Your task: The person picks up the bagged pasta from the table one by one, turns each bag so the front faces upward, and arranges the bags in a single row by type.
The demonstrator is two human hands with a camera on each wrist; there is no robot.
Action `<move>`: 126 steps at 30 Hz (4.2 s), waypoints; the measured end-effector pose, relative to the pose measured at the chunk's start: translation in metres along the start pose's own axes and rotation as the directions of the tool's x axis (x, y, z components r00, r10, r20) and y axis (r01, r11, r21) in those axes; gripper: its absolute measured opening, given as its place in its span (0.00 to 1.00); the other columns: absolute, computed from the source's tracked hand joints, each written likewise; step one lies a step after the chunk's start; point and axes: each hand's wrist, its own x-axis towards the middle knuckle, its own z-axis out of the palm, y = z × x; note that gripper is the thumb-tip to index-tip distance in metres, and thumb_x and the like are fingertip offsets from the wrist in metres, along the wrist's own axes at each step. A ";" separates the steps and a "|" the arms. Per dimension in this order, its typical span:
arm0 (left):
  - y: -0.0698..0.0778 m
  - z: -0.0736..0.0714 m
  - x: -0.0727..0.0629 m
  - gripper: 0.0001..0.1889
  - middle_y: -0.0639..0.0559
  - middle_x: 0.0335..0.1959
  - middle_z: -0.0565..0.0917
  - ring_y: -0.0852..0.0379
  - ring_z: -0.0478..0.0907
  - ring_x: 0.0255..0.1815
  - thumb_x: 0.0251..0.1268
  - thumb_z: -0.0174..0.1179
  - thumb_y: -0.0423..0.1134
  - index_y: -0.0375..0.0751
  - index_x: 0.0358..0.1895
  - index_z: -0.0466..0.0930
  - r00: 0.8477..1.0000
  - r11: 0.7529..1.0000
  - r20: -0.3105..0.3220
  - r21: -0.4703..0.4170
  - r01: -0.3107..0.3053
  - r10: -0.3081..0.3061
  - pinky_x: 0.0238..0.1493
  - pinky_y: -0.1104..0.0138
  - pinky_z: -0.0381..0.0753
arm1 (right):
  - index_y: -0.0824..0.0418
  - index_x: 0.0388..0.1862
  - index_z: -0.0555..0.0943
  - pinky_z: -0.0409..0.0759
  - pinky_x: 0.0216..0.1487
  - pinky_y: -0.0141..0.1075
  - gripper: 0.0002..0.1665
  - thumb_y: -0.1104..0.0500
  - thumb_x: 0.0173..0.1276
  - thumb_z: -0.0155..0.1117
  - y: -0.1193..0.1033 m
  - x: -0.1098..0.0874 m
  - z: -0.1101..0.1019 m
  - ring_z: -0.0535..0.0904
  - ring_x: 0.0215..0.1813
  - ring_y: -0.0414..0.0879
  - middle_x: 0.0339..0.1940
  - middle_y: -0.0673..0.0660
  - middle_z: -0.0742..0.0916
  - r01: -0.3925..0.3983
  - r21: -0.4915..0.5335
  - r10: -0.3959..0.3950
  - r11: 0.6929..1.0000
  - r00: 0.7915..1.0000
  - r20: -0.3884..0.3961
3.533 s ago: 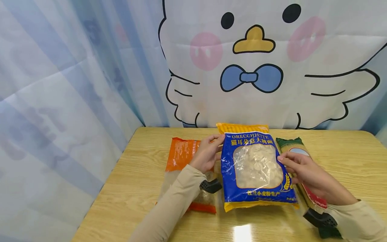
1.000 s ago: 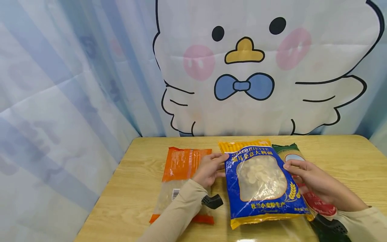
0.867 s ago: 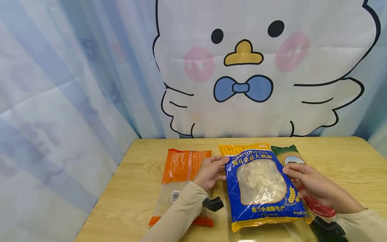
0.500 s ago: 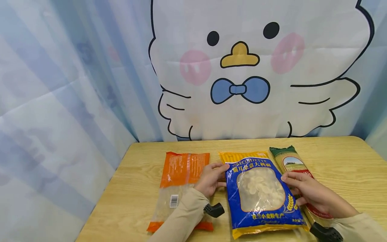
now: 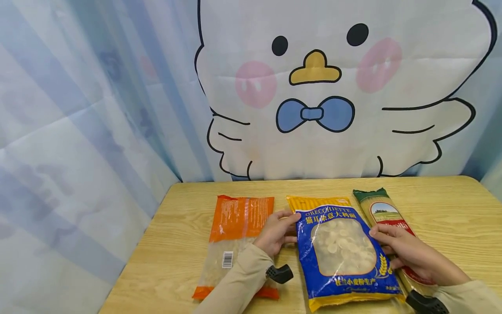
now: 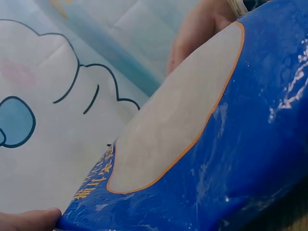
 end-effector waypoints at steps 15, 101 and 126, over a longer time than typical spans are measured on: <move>-0.004 -0.001 -0.007 0.22 0.42 0.38 0.87 0.57 0.84 0.31 0.68 0.64 0.41 0.34 0.59 0.71 1.000 1.000 -0.016 0.023 0.001 0.000 0.24 0.71 0.83 | 0.70 0.55 0.73 0.87 0.40 0.54 0.24 0.50 0.84 0.40 0.010 -0.001 0.004 0.87 0.44 0.58 0.41 0.61 0.88 0.012 -0.062 -0.013 0.998 1.000 -0.006; 0.043 -0.148 -0.028 0.20 0.33 0.60 0.75 0.48 0.83 0.46 0.71 0.59 0.32 0.30 0.62 0.73 0.942 0.951 -0.261 0.279 -0.133 0.209 0.47 0.61 0.86 | 0.71 0.60 0.74 0.82 0.48 0.43 0.22 0.60 0.73 0.61 -0.055 0.058 0.152 0.80 0.50 0.53 0.54 0.65 0.81 0.360 -0.640 -0.452 0.679 0.892 0.023; 0.049 -0.175 -0.029 0.21 0.33 0.59 0.74 0.48 0.81 0.46 0.71 0.56 0.30 0.29 0.64 0.71 0.915 0.947 -0.323 0.283 -0.150 0.241 0.43 0.65 0.87 | 0.76 0.65 0.66 0.83 0.49 0.48 0.33 0.56 0.72 0.63 -0.054 0.069 0.187 0.84 0.51 0.59 0.51 0.66 0.84 0.301 -0.531 -0.273 0.792 0.953 0.132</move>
